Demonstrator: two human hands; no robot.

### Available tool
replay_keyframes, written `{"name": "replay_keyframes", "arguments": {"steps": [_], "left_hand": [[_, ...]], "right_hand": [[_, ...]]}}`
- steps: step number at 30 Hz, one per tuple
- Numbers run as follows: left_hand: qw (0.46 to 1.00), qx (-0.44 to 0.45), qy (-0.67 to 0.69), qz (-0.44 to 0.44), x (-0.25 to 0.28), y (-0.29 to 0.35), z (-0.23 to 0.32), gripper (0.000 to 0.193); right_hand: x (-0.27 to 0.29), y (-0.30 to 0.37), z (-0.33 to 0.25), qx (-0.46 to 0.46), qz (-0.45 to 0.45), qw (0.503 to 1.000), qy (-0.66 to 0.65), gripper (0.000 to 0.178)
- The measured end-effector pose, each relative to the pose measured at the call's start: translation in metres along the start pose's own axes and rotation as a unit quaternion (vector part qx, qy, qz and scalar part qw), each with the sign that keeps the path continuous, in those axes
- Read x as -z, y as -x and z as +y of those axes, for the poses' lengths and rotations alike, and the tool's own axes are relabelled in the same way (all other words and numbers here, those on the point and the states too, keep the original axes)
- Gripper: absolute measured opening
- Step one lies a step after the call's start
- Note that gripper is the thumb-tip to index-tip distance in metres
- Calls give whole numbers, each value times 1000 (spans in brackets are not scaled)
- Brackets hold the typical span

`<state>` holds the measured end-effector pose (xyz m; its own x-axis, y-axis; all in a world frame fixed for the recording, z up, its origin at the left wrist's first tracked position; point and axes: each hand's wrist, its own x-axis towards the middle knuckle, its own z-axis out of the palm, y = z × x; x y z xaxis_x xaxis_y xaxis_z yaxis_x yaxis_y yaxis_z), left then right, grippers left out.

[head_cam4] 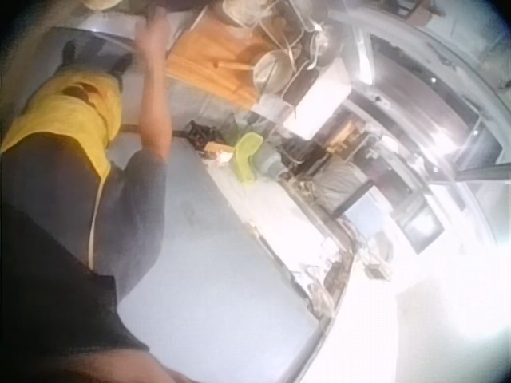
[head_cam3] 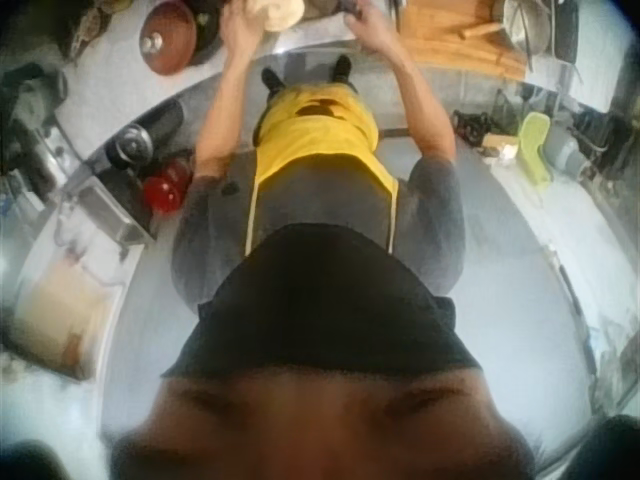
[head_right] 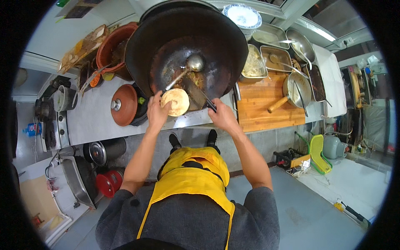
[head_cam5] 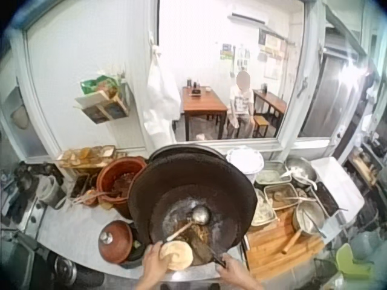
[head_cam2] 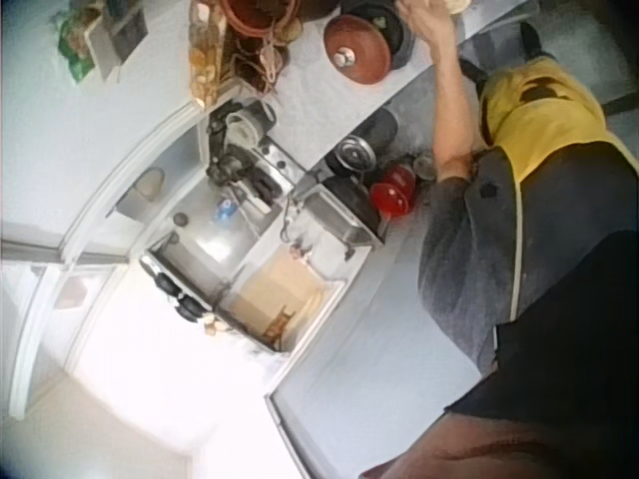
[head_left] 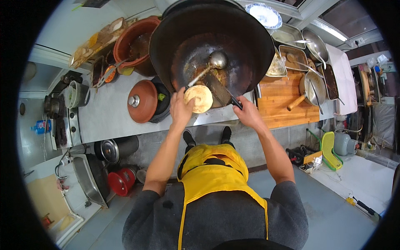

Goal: The person picks up a round bread, uses a large knife to slice it open, and fills it with meat and vegetables from a pan, then places it into a small paper sleeve and a plastic bag before handing it to a customer.

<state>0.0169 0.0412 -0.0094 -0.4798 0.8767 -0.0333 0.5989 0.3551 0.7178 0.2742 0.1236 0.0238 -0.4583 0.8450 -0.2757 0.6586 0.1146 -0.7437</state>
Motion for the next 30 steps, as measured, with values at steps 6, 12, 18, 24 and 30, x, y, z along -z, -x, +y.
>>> {"name": "replay_keyframes", "arguments": {"steps": [6, 12, 18, 24, 30], "left_hand": [[949, -244, -198, -28, -22, -2, 15, 55], [921, -327, -166, -128, -7, -7, 16, 66], [896, -359, -169, -200, 4, -15, 20, 58], [938, -279, -182, -96, -26, -4, 15, 56], [940, -251, -213, -86, -35, -2, 17, 61]], "right_hand": [[-9, 2, 20, -35, -18, 990, -138, 28], [-11, 10, 29, -61, -15, 980, -190, 29], [-12, 16, 24, -46, 9, 990, -134, 29], [-19, 21, 26, -94, -18, 970, -225, 29], [-22, 34, 26, -133, -55, 946, -292, 26]]}}
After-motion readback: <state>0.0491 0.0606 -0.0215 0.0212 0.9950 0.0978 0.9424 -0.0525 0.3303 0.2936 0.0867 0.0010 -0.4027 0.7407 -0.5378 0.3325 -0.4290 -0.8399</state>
